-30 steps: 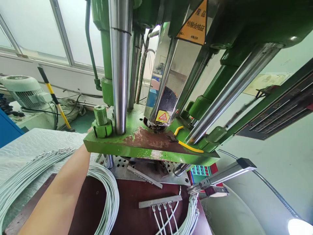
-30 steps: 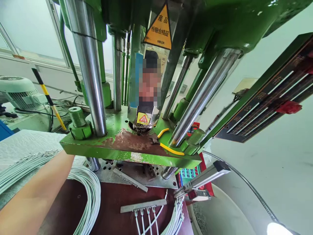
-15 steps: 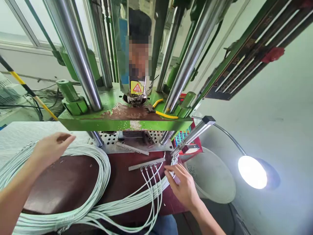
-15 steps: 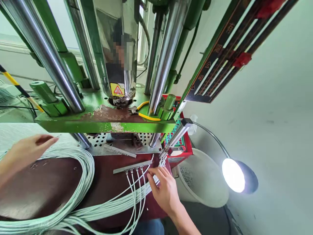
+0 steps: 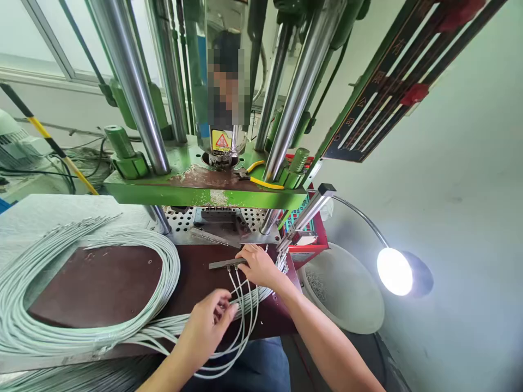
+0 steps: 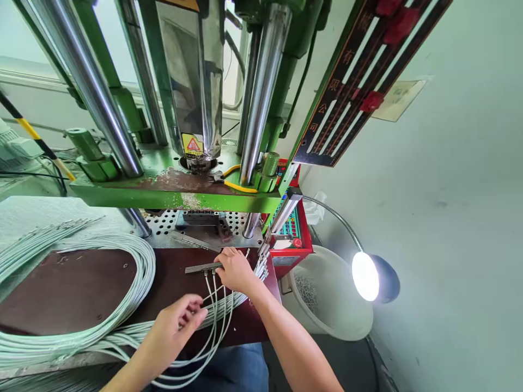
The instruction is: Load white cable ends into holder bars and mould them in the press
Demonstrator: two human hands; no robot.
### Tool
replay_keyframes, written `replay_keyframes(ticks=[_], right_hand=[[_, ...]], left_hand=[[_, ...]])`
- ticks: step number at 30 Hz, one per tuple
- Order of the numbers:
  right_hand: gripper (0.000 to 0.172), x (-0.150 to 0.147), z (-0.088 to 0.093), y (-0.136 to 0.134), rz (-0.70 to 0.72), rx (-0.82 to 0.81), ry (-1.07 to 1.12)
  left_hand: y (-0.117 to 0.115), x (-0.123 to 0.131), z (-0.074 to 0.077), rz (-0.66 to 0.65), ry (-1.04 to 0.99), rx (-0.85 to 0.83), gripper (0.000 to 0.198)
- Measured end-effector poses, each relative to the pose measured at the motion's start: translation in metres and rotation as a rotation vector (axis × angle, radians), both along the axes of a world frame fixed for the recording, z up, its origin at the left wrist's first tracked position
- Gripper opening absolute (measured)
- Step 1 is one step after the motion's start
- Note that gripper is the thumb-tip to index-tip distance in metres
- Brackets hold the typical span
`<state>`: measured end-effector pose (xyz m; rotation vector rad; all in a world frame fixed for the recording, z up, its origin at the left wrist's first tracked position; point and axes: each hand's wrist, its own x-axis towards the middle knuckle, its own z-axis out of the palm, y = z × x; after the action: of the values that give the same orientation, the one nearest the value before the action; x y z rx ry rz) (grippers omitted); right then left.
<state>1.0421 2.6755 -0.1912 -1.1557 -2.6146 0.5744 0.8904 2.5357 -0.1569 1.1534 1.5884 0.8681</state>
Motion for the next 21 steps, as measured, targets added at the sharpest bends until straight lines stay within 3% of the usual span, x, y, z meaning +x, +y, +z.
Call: replay_keyframes(ticks=[2,4,9,11,17,21], right_hand=[[0.015,0.004,0.005,0.005,0.001,-0.006,0.026],[0.016,0.007,0.014,0.012,0.0,-0.007,0.055],[0.015,0.007,0.038,0.032,0.002,0.007,0.128],[0.015,0.005,0.044,0.037,0.004,0.004,0.151],[0.013,0.0,0.045,0.041,-0.005,-0.009,0.134],[0.013,-0.007,0.044,0.043,-0.004,-0.02,0.127]], left_hand=[[0.013,0.002,-0.005,0.177,-0.142,0.038,0.035],[0.024,0.008,-0.01,0.254,-0.343,0.005,0.045],[0.038,0.032,-0.018,0.082,-0.73,-0.223,0.05],[0.039,0.033,-0.019,0.036,-0.751,-0.224,0.049],[0.039,0.006,-0.015,0.028,-0.482,-0.176,0.046],[0.036,0.01,-0.012,0.089,-0.612,-0.196,0.031]])
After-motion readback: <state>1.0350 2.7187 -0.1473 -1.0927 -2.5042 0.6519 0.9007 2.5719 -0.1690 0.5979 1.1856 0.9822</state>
